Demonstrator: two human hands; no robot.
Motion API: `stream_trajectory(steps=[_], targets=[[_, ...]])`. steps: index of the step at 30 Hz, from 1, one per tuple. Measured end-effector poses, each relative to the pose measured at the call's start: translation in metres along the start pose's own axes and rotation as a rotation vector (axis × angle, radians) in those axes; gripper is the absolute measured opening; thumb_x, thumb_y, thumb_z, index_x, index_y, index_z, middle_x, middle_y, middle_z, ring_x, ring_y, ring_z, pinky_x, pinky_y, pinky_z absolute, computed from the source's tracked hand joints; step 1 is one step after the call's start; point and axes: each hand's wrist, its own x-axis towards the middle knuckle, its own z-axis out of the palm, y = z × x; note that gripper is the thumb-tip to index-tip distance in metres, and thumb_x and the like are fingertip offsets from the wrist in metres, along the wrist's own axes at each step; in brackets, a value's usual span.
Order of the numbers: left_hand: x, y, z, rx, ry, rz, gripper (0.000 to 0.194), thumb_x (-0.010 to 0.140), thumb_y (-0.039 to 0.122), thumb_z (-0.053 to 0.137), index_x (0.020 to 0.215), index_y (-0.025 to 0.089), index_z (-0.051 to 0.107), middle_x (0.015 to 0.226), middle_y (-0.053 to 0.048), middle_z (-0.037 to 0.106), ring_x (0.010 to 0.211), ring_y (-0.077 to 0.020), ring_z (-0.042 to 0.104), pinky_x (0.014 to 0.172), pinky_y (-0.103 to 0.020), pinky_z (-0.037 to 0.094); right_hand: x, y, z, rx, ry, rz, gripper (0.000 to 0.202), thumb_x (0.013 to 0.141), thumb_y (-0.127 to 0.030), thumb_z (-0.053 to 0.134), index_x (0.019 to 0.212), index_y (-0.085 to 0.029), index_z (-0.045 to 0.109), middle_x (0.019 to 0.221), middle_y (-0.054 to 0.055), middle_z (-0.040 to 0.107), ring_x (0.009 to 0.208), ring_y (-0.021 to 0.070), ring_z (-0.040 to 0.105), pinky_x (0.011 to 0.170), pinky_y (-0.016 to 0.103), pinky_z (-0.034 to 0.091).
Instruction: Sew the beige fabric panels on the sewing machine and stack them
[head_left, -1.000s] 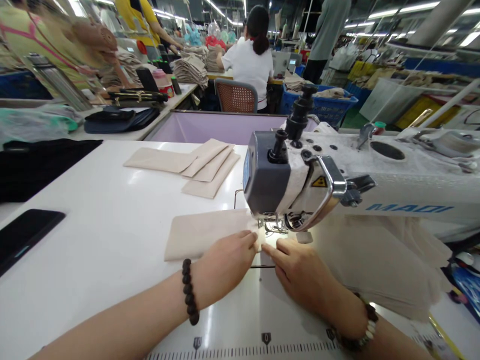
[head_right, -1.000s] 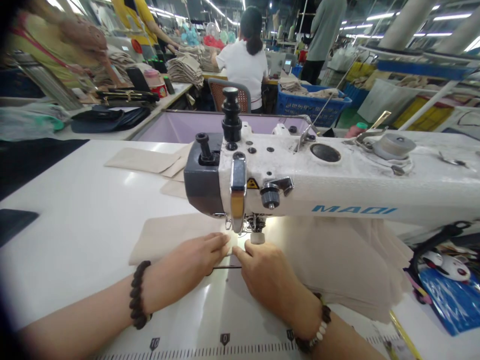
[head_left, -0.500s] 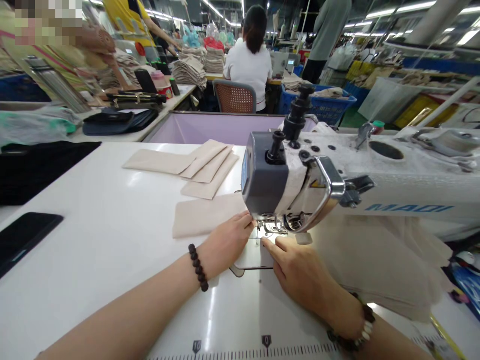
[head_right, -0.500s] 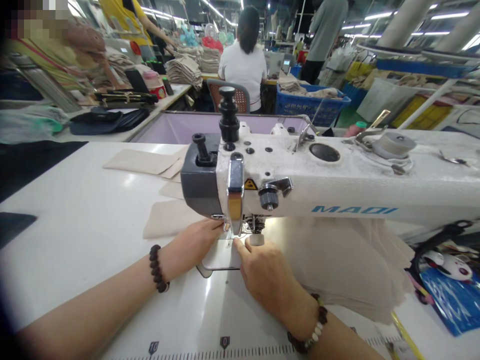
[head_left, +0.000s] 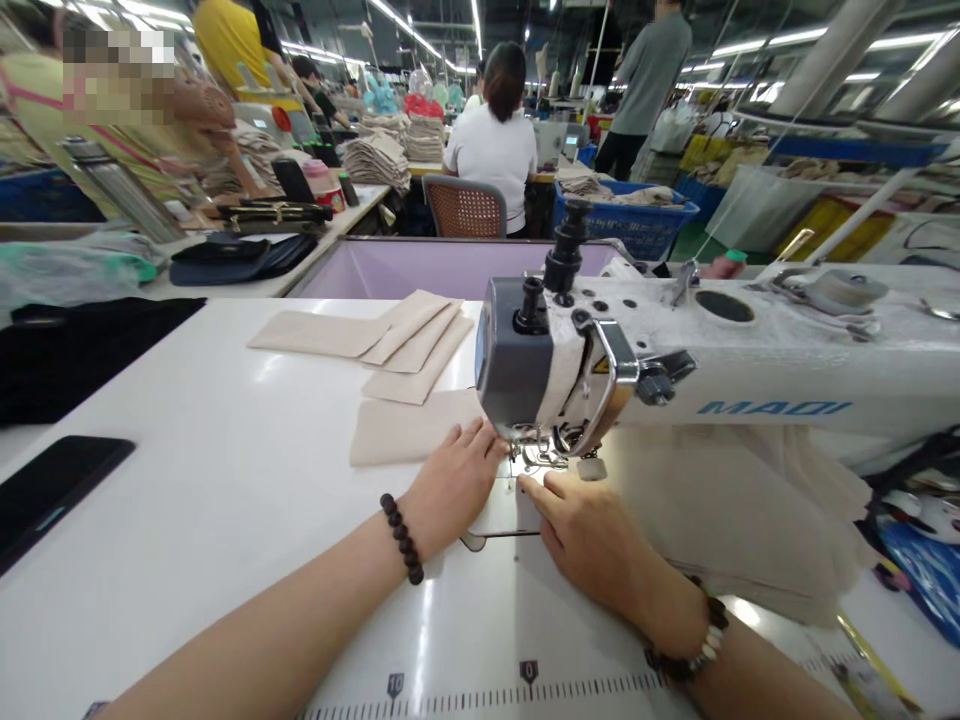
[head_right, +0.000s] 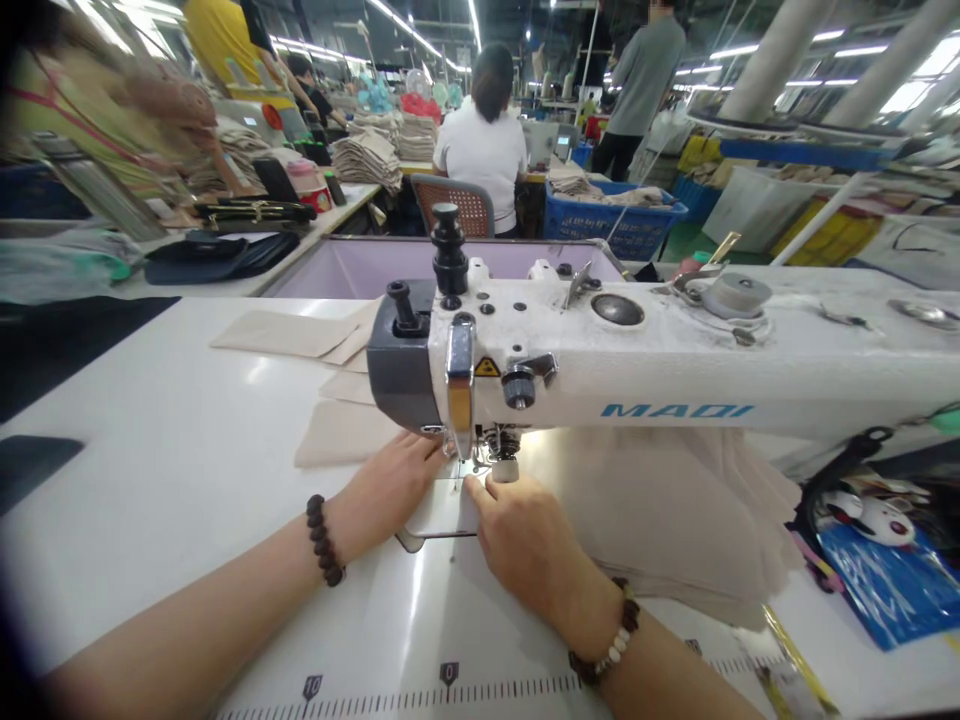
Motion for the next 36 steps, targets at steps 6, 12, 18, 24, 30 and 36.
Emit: stream_trajectory(steps=[6,12,18,24,30,36], targets=[[-0.009,-0.004,-0.008,0.143,-0.06,-0.131,0.035,0.086,0.002,0.034,0.118,0.006,0.047,0.125,-0.024,0.046,0.115,-0.0317,0.046,0.088,-0.047,0.043,-0.002,0.001,0.0,0.012,0.019,-0.006,0.032,0.081,-0.011,0.041,0.108,-0.018,0.056,0.082,0.003,0.06,0.074,0.0163,0.052,0.065,0.028,0.033],[-0.069,0.012,-0.001,0.168,-0.225,-0.002,0.051,0.078,-0.004,0.037,0.129,0.005,0.039,0.136,-0.024,0.034,0.122,-0.0366,0.038,0.094,-0.051,0.04,-0.004,0.002,-0.003,0.069,0.057,0.021,0.029,0.08,-0.012,0.04,0.101,-0.018,0.058,0.079,0.003,0.059,0.073,0.0156,0.051,0.065,0.027,0.033],[-0.115,-0.004,-0.024,-0.321,-0.026,-0.098,0.057,0.078,0.001,0.03,0.133,0.016,0.036,0.129,-0.013,0.048,0.113,-0.0236,0.052,0.094,-0.04,0.044,-0.004,0.003,0.0,0.056,0.058,0.007,0.027,0.08,-0.012,0.039,0.097,-0.019,0.058,0.079,0.002,0.058,0.073,0.0147,0.05,0.065,0.026,0.033],[-0.118,-0.032,-0.07,-1.219,0.291,-0.489,0.062,0.082,0.025,0.047,0.138,0.024,0.02,0.11,-0.007,0.063,0.092,-0.024,0.063,0.081,-0.039,0.052,-0.006,0.002,-0.001,0.032,0.066,0.0,0.026,0.078,-0.011,0.04,0.094,-0.019,0.058,0.079,0.002,0.057,0.074,0.0146,0.05,0.065,0.027,0.034],[-0.111,-0.046,-0.007,-0.608,0.351,-0.517,0.056,0.085,0.03,0.04,0.135,0.013,0.024,0.132,-0.02,0.042,0.113,-0.0311,0.05,0.087,-0.049,0.047,-0.006,0.001,-0.004,0.024,0.066,-0.017,0.025,0.08,-0.011,0.039,0.094,-0.019,0.058,0.078,0.001,0.057,0.073,0.0146,0.05,0.065,0.026,0.034],[-0.103,-0.01,0.005,-0.127,0.075,0.017,0.029,0.087,0.021,0.049,0.115,0.015,0.053,0.124,-0.012,0.051,0.112,-0.0256,0.05,0.095,-0.043,0.044,-0.008,0.002,-0.004,0.045,0.055,-0.048,0.027,0.081,-0.012,0.04,0.1,-0.02,0.056,0.079,0.001,0.056,0.074,0.0149,0.048,0.065,0.027,0.033]])
